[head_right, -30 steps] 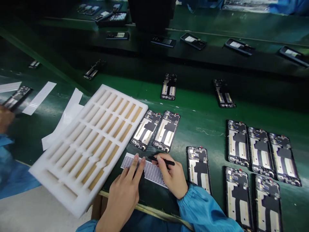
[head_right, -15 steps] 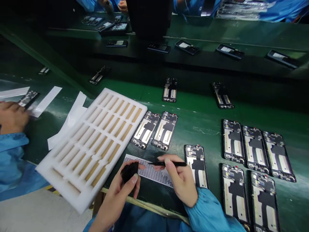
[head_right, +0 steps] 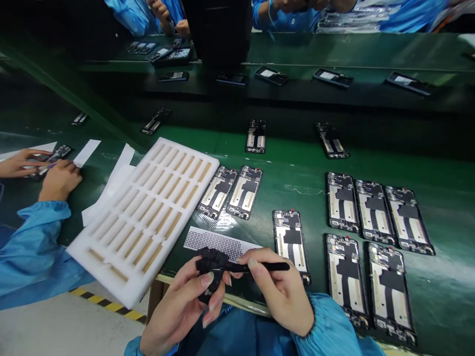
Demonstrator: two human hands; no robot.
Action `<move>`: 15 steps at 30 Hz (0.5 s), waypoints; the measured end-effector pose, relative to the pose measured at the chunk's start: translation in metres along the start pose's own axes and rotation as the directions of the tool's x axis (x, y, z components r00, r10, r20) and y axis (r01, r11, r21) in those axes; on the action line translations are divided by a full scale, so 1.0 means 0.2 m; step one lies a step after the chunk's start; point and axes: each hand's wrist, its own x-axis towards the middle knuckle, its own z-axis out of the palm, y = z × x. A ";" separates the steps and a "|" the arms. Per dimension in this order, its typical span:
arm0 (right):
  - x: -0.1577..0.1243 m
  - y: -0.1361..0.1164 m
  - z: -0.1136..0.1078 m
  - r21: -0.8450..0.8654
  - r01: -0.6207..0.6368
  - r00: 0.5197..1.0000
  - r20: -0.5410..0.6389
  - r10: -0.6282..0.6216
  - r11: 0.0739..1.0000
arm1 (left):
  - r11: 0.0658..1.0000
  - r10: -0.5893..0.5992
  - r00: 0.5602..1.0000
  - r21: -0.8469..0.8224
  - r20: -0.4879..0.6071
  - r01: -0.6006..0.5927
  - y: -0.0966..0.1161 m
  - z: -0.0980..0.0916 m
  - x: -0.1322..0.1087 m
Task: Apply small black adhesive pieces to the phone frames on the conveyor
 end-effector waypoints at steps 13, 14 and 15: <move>-0.10 0.00 -0.11 -0.031 0.045 0.997 0.069 -0.042 0.999 | 0.974 0.015 0.997 0.227 -0.076 0.003 -0.04 0.12 -0.03; -0.10 -0.01 -0.13 -0.034 0.038 0.998 0.052 -0.036 0.999 | 0.962 0.040 0.996 0.273 -0.084 -0.016 -0.04 0.11 -0.03; -0.10 0.00 -0.14 -0.028 0.022 1.000 0.017 -0.021 0.999 | 0.936 0.090 0.990 0.348 -0.106 -0.048 -0.03 0.10 -0.03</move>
